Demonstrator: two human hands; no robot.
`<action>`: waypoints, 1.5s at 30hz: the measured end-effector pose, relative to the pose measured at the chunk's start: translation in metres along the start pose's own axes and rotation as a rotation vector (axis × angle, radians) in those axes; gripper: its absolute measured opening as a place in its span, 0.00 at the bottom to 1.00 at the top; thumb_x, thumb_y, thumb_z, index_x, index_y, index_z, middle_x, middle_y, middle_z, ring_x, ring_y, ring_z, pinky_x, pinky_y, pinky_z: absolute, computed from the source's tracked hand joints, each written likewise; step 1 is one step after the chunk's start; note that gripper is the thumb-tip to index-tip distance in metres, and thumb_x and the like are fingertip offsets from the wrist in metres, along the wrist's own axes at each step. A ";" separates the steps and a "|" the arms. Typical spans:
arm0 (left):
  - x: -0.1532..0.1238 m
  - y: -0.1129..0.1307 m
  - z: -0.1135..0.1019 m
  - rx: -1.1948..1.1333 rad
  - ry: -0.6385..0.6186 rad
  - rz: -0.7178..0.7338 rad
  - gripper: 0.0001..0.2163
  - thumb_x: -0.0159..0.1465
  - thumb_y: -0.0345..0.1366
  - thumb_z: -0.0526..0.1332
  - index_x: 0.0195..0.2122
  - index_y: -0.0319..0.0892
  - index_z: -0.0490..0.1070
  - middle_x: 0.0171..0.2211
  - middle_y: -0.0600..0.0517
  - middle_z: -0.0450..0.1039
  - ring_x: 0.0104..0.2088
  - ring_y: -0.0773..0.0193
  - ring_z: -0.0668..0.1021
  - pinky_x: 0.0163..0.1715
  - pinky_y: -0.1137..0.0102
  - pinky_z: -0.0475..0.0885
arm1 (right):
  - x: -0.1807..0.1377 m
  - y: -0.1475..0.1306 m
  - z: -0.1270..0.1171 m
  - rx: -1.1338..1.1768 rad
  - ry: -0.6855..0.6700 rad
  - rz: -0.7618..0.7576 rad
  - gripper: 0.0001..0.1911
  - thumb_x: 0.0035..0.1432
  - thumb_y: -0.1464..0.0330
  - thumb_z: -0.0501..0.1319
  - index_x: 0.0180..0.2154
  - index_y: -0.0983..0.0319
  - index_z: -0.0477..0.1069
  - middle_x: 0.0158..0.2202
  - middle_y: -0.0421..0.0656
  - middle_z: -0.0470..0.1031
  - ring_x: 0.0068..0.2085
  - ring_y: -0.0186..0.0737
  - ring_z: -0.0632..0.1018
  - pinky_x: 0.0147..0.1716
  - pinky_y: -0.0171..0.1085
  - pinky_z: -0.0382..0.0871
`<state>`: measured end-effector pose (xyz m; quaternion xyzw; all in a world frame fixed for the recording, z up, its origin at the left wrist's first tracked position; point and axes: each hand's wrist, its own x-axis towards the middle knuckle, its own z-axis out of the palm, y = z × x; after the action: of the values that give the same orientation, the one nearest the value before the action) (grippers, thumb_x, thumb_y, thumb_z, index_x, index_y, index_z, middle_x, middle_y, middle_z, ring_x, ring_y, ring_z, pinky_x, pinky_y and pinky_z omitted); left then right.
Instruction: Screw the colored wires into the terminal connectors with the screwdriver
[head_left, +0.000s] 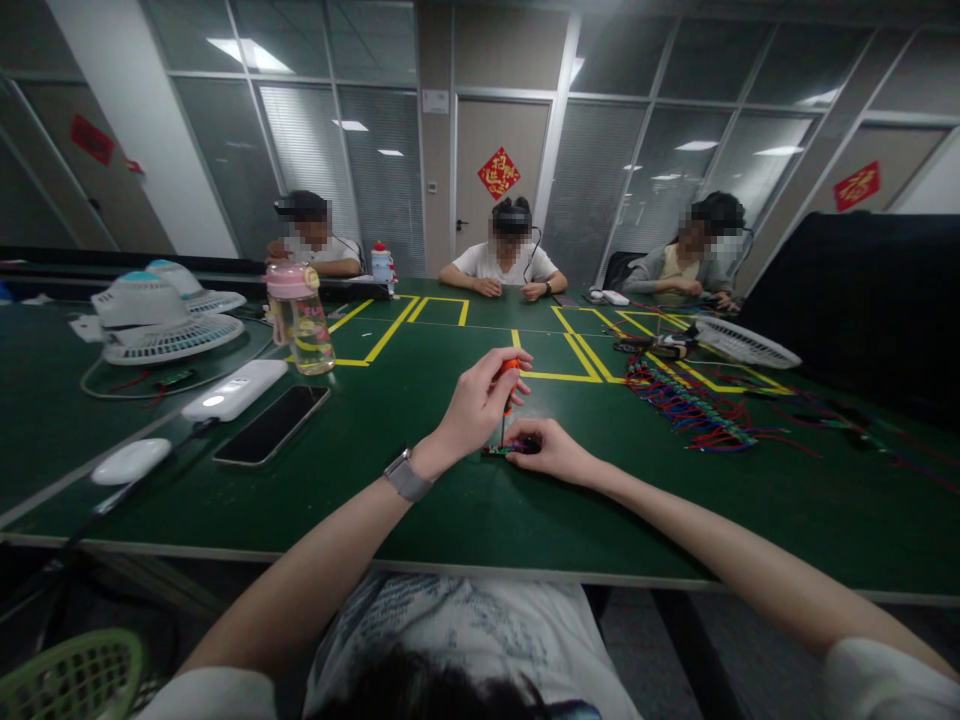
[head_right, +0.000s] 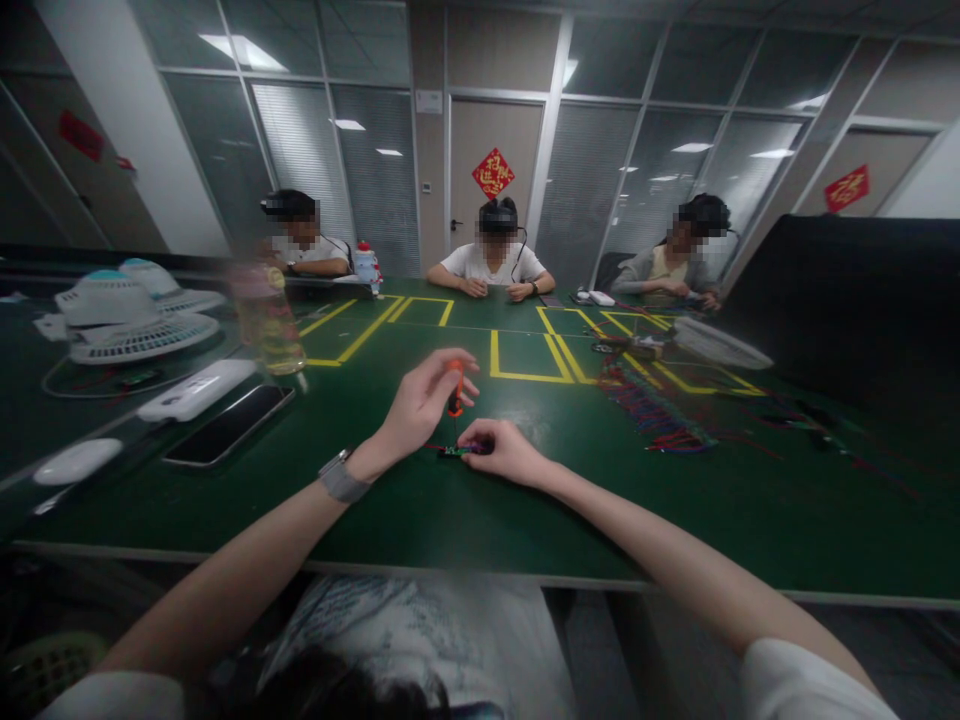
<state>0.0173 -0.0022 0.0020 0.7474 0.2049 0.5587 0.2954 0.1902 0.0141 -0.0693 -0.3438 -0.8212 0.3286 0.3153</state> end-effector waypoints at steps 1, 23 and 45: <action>0.000 -0.001 0.001 0.011 0.003 0.006 0.10 0.69 0.38 0.52 0.47 0.41 0.67 0.43 0.47 0.71 0.34 0.68 0.78 0.33 0.73 0.76 | 0.000 0.001 0.000 -0.001 0.005 0.002 0.07 0.50 0.70 0.64 0.34 0.64 0.75 0.32 0.42 0.77 0.32 0.35 0.74 0.34 0.35 0.69; -0.001 -0.008 -0.010 0.555 0.054 0.332 0.06 0.68 0.31 0.52 0.44 0.41 0.65 0.39 0.50 0.69 0.31 0.69 0.75 0.31 0.74 0.70 | 0.000 -0.002 0.000 0.022 0.001 -0.009 0.07 0.49 0.70 0.63 0.34 0.64 0.75 0.31 0.42 0.76 0.32 0.36 0.74 0.35 0.36 0.70; 0.000 -0.008 -0.001 0.806 0.342 0.526 0.05 0.66 0.31 0.58 0.33 0.40 0.64 0.27 0.55 0.64 0.25 0.72 0.68 0.24 0.78 0.63 | -0.001 -0.002 0.000 0.009 0.015 -0.068 0.04 0.50 0.71 0.63 0.32 0.64 0.75 0.34 0.43 0.77 0.35 0.38 0.76 0.38 0.37 0.70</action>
<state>0.0164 0.0042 -0.0028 0.7262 0.2545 0.6050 -0.2047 0.1905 0.0124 -0.0683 -0.3165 -0.8286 0.3189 0.3339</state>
